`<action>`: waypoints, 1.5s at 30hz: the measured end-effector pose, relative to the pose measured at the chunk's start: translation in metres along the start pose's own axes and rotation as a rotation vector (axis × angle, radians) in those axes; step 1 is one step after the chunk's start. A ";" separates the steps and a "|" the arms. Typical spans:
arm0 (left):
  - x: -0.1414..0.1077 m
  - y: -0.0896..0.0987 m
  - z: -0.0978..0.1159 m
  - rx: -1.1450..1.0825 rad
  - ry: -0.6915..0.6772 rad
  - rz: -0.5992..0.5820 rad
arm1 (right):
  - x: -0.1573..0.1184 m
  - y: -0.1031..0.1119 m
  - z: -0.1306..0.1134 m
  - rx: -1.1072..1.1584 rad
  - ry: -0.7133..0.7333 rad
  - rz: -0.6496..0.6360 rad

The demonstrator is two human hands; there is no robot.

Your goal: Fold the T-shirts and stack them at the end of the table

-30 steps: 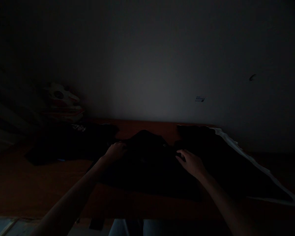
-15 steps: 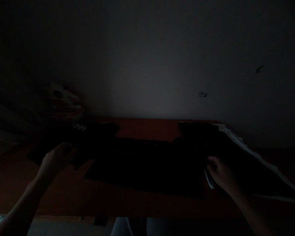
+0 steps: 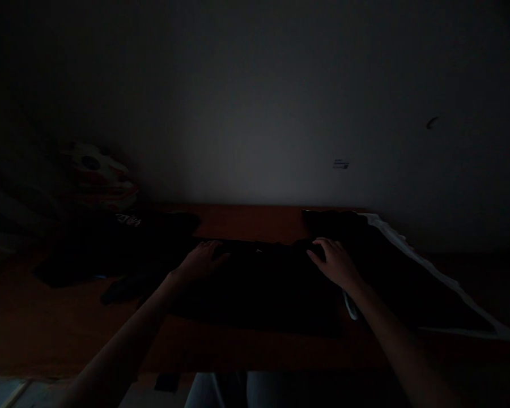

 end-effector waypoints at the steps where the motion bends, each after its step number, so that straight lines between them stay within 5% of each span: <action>1: 0.009 -0.002 -0.001 0.001 0.025 -0.018 | 0.005 -0.004 0.002 -0.009 -0.015 -0.047; 9: 0.036 0.010 -0.020 -0.052 0.052 -0.039 | 0.025 -0.022 0.002 -0.021 -0.126 -0.278; 11: 0.025 0.020 -0.022 -0.079 0.040 0.095 | 0.021 -0.018 0.003 -0.022 -0.118 -0.216; 15: -0.026 0.041 -0.030 -0.137 -0.029 0.576 | -0.004 0.004 0.009 -0.023 -0.012 0.055; 17: -0.053 0.040 -0.034 -0.096 -0.118 0.591 | -0.020 0.009 0.009 -0.051 0.074 0.025; 21: -0.087 0.019 -0.043 0.017 -0.251 0.251 | -0.046 0.008 0.000 -0.147 0.175 -0.177; 26: -0.092 0.001 -0.052 -0.011 -0.046 -0.098 | -0.051 0.004 -0.022 -0.274 0.162 -0.223; 32: -0.070 0.001 -0.036 -0.053 0.113 -0.240 | -0.038 -0.009 -0.022 -0.013 0.002 -0.346; 36: -0.088 0.002 -0.037 -0.243 0.131 -0.277 | -0.043 0.003 -0.009 0.334 -0.037 -0.393; 38: -0.106 -0.002 -0.040 -0.427 0.146 -0.450 | -0.050 0.012 -0.002 0.485 -0.098 -0.542; 42: -0.123 0.001 -0.040 -0.692 0.160 -0.875 | -0.060 0.021 -0.001 0.684 -0.271 -1.133; 44: -0.106 0.011 -0.040 -0.680 0.157 -0.947 | -0.051 0.024 -0.008 0.762 -0.287 -1.344; 45: -0.088 0.020 -0.041 -0.655 0.148 -0.861 | -0.040 0.026 -0.011 0.785 -0.274 -1.358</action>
Point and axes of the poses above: each hand's wrist, its own x-axis towards the middle knuckle, its own y-axis out of the back of the hand, z = x × y, the point moved 4 cm from there along x, towards the middle knuckle, and after that the axes turned 13 degrees about -z, right-handed, at the moved point
